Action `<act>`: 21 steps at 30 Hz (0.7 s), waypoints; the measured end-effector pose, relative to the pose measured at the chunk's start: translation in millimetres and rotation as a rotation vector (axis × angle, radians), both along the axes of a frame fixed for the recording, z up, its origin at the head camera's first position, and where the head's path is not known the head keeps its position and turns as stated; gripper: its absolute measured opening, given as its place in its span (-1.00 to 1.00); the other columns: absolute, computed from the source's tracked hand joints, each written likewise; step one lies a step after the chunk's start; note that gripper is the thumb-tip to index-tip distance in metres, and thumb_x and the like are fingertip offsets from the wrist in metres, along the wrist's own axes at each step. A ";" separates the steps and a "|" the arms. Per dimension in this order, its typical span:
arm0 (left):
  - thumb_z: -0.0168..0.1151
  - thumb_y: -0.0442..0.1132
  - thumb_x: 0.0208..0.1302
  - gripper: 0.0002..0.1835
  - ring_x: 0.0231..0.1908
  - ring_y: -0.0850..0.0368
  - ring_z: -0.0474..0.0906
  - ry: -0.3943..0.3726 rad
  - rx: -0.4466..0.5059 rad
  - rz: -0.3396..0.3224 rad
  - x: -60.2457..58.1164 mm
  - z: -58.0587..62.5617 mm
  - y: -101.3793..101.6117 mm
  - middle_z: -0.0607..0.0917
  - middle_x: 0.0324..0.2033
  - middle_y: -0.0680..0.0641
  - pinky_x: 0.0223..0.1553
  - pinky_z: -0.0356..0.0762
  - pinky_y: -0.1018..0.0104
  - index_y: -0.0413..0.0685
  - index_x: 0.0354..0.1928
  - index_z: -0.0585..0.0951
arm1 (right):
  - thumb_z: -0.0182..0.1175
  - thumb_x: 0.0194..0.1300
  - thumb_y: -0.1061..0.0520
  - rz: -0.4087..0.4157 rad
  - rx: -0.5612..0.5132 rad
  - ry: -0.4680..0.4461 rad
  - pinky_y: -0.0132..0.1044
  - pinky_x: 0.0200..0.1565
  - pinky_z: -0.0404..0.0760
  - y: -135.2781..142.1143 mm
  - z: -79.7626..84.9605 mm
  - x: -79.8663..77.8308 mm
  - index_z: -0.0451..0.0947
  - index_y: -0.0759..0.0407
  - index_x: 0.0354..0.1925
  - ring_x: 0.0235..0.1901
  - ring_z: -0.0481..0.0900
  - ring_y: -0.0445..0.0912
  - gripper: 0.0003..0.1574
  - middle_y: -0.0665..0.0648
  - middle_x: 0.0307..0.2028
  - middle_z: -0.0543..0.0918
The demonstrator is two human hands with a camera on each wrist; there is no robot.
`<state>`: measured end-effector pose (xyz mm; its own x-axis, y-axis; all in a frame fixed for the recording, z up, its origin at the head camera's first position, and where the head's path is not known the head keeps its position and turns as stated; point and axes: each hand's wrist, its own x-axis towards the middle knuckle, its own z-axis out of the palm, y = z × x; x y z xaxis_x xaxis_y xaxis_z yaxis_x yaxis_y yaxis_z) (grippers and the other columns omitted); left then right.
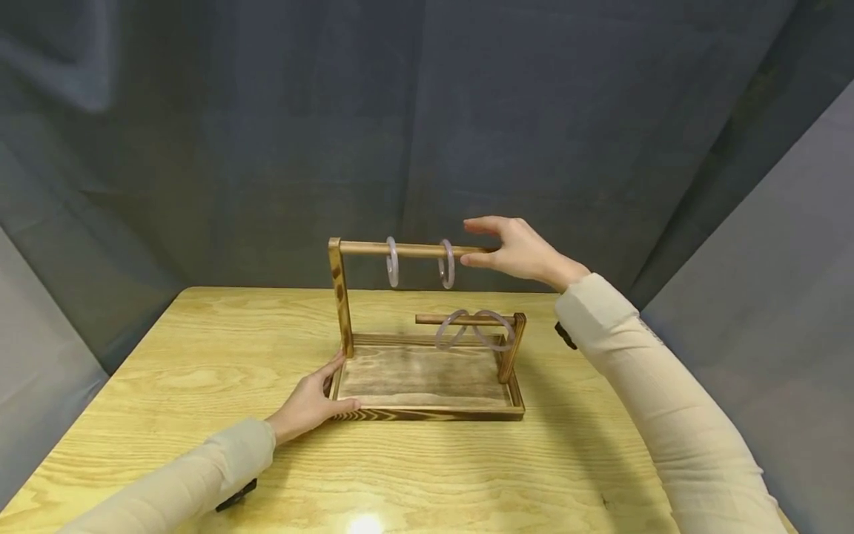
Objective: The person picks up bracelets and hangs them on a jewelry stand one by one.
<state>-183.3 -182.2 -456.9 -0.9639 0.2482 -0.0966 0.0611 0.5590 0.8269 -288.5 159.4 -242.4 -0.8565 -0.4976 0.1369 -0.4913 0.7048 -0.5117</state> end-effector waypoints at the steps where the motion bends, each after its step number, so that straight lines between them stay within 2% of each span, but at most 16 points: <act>1: 0.38 0.02 0.00 0.01 0.38 -0.11 -0.08 0.006 -0.010 -0.004 -1.0 0.6 -0.4 -0.06 0.43 0.02 0.28 0.16 -0.08 0.00 0.42 0.02 | 0.21 0.07 -0.33 -0.004 -0.022 0.000 -0.02 0.25 0.30 2.4 -1.9 0.0 0.20 -0.09 0.33 0.30 0.23 -0.01 -0.08 0.01 0.29 0.31; 9: 0.36 -0.01 0.04 -0.02 0.35 -0.13 0.05 0.078 -0.129 -0.061 -5.3 14.4 -6.3 0.02 0.42 -0.03 0.24 0.22 -0.10 -0.04 0.42 0.02 | 0.21 0.10 -0.30 -0.042 -0.157 0.008 -0.08 0.27 0.28 21.9 -21.0 5.0 0.16 -0.05 0.34 0.28 0.25 0.01 -0.07 0.05 0.31 0.28; 12: 0.33 -0.01 0.08 -0.07 0.32 -0.17 0.13 0.095 -0.131 -0.070 -5.7 20.1 -8.2 0.05 0.41 -0.05 0.02 0.47 0.04 -0.04 0.42 0.05 | 0.20 0.11 -0.29 -0.068 -0.195 -0.009 -0.07 0.29 0.25 27.2 -26.7 7.5 0.14 -0.05 0.35 0.28 0.24 0.01 -0.07 0.06 0.31 0.27; 14: 0.29 0.03 0.11 -0.12 0.30 -0.20 0.16 0.102 -0.107 -0.062 -6.0 23.6 -9.4 0.10 0.39 -0.06 -0.05 0.50 0.10 -0.03 0.40 0.09 | 0.19 0.12 -0.28 -0.084 -0.225 -0.024 -0.06 0.29 0.24 30.0 -31.7 10.2 0.12 -0.06 0.36 0.28 0.24 0.02 -0.08 0.07 0.31 0.27; 16: 0.25 0.07 0.13 -0.16 0.29 -0.23 0.16 0.102 -0.063 -0.039 -6.3 26.8 -10.7 0.14 0.38 -0.08 -0.03 0.49 0.11 0.00 0.39 0.13 | 0.18 0.14 -0.27 -0.107 -0.255 -0.041 -0.05 0.28 0.25 33.3 -38.0 14.6 0.11 -0.05 0.36 0.28 0.24 0.04 -0.09 0.09 0.31 0.27; 18: 0.21 0.08 0.17 -0.22 0.29 -0.24 0.16 0.117 -0.012 -0.013 -4.9 31.7 -12.8 0.19 0.36 -0.11 0.15 0.38 -0.01 -0.01 0.37 0.18 | 0.15 0.17 -0.28 -0.144 -0.266 -0.045 -0.01 0.26 0.28 37.4 -45.6 21.6 0.11 -0.04 0.36 0.27 0.25 0.07 -0.11 0.12 0.30 0.28; 20: 0.19 0.03 0.21 -0.30 0.27 -0.25 0.19 0.161 0.016 0.020 -2.6 39.1 -16.9 0.24 0.33 -0.16 0.26 0.23 -0.04 -0.05 0.34 0.25 | 0.11 0.20 -0.27 -0.178 -0.258 -0.023 0.02 0.23 0.32 43.2 -53.8 29.9 0.14 0.02 0.35 0.24 0.29 0.12 -0.13 0.18 0.28 0.30; 21: 0.17 0.02 0.23 -0.33 0.26 -0.26 0.21 0.186 0.012 0.038 -0.7 44.1 -20.2 0.25 0.32 -0.18 0.25 0.23 -0.04 -0.07 0.32 0.26 | 0.10 0.22 -0.27 -0.200 -0.248 -0.003 0.04 0.20 0.35 46.7 -57.8 34.0 0.17 0.05 0.34 0.22 0.31 0.14 -0.15 0.20 0.27 0.33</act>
<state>-184.0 -202.4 -412.8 -0.9735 0.2112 0.0872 0.1928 0.5541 0.8098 -254.5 206.1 -300.2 -0.9347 -0.2706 0.2306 -0.3536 0.6413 -0.6809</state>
